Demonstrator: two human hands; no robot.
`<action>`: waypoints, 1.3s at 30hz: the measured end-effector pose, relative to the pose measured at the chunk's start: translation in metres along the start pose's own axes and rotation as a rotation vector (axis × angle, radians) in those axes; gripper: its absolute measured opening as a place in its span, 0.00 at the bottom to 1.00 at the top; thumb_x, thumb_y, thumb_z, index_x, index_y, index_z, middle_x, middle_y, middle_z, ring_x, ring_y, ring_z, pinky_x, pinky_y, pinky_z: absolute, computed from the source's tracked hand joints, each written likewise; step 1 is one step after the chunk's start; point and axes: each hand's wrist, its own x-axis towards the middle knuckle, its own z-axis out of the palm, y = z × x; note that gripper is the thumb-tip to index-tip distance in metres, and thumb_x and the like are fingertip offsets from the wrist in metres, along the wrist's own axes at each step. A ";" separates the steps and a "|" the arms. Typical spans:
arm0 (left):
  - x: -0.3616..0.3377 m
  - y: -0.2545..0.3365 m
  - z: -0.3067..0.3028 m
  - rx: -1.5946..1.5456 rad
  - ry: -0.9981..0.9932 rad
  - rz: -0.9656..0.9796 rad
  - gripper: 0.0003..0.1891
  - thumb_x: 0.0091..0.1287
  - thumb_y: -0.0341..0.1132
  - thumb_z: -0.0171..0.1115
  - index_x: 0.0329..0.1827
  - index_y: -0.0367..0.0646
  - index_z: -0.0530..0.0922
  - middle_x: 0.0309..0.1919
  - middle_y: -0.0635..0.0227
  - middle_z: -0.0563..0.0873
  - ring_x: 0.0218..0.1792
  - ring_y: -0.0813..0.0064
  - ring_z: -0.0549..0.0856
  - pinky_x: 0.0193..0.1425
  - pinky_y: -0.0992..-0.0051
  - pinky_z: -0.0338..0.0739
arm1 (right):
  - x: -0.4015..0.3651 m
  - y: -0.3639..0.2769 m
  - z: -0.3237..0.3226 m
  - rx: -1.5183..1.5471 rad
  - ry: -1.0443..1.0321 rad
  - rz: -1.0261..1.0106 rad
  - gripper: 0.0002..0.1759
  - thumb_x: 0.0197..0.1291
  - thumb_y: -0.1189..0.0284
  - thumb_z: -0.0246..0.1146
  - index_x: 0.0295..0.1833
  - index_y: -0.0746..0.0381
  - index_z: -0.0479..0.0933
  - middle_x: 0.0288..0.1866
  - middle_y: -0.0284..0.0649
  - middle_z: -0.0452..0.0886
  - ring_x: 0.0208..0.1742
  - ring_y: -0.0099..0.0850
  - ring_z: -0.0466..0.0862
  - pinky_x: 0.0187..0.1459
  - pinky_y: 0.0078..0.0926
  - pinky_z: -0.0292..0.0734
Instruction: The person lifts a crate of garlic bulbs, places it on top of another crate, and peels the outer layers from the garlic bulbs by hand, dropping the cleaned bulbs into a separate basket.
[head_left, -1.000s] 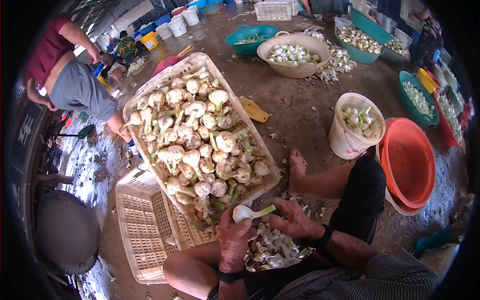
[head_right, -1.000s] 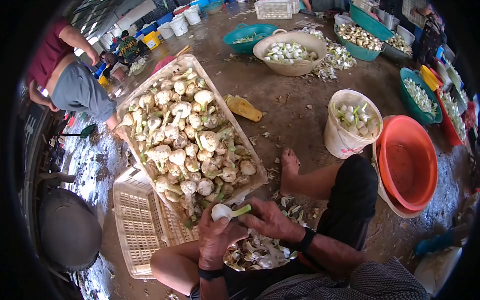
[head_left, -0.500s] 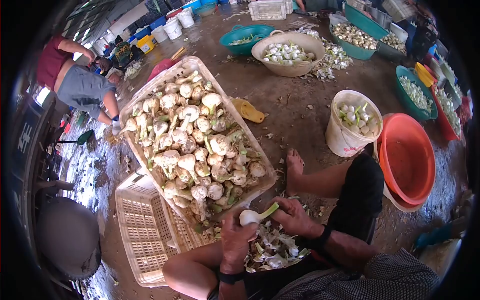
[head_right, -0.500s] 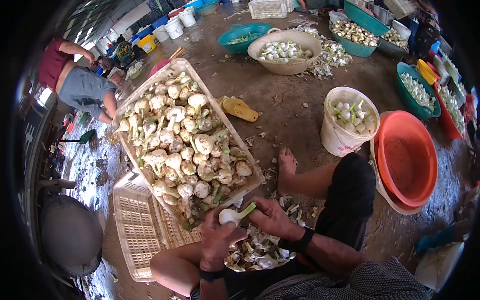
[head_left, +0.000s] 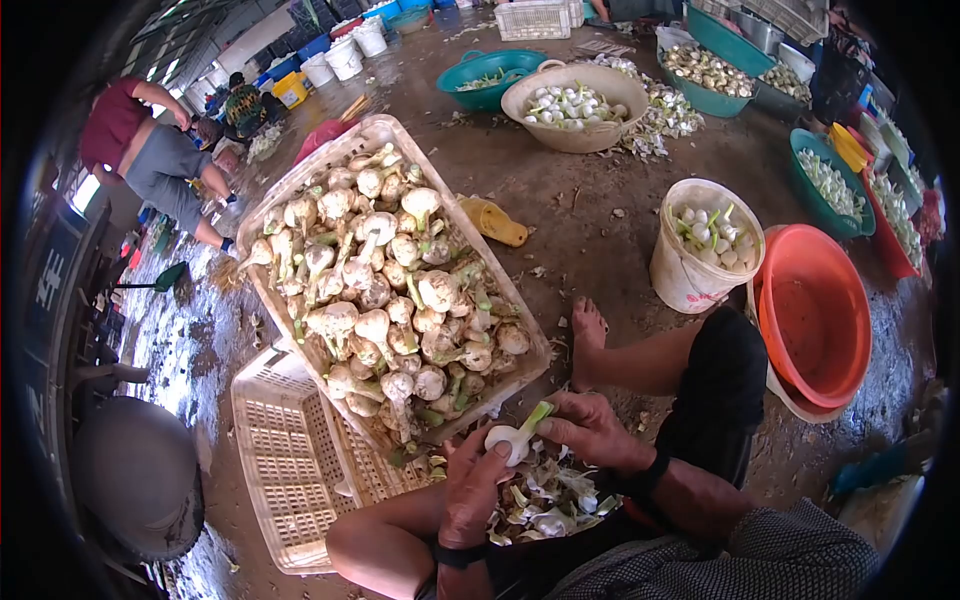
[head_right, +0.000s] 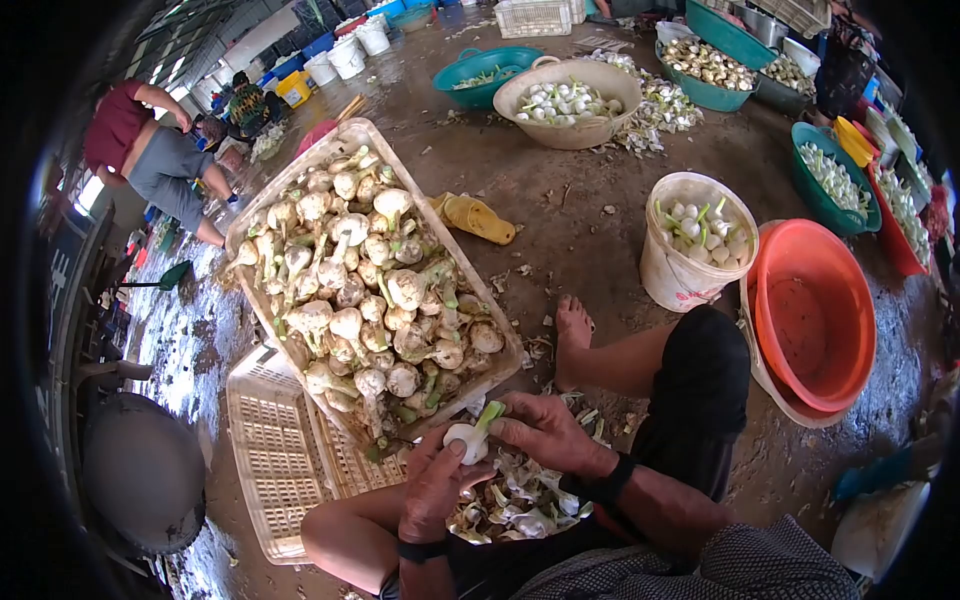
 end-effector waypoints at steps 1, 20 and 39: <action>0.000 0.000 0.001 0.009 0.005 -0.027 0.24 0.70 0.37 0.60 0.64 0.31 0.70 0.48 0.54 0.84 0.42 0.62 0.89 0.44 0.65 0.89 | 0.001 0.004 -0.003 -0.033 -0.020 -0.030 0.09 0.70 0.69 0.62 0.43 0.65 0.79 0.29 0.27 0.77 0.30 0.15 0.73 0.33 0.18 0.70; -0.005 -0.004 0.013 1.220 0.116 0.816 0.09 0.54 0.30 0.66 0.36 0.42 0.75 0.34 0.59 0.81 0.40 0.55 0.83 0.40 0.59 0.79 | 0.000 0.015 0.008 -0.641 -0.135 -0.151 0.09 0.56 0.75 0.63 0.43 0.66 0.79 0.29 0.54 0.80 0.30 0.48 0.83 0.33 0.37 0.77; -0.021 0.019 0.000 0.171 0.005 0.326 0.11 0.66 0.22 0.63 0.51 0.38 0.81 0.44 0.72 0.86 0.39 0.85 0.81 0.44 0.79 0.77 | 0.008 0.028 -0.008 -0.448 -0.089 0.163 0.12 0.62 0.72 0.61 0.47 0.68 0.80 0.34 0.40 0.83 0.35 0.21 0.79 0.37 0.28 0.76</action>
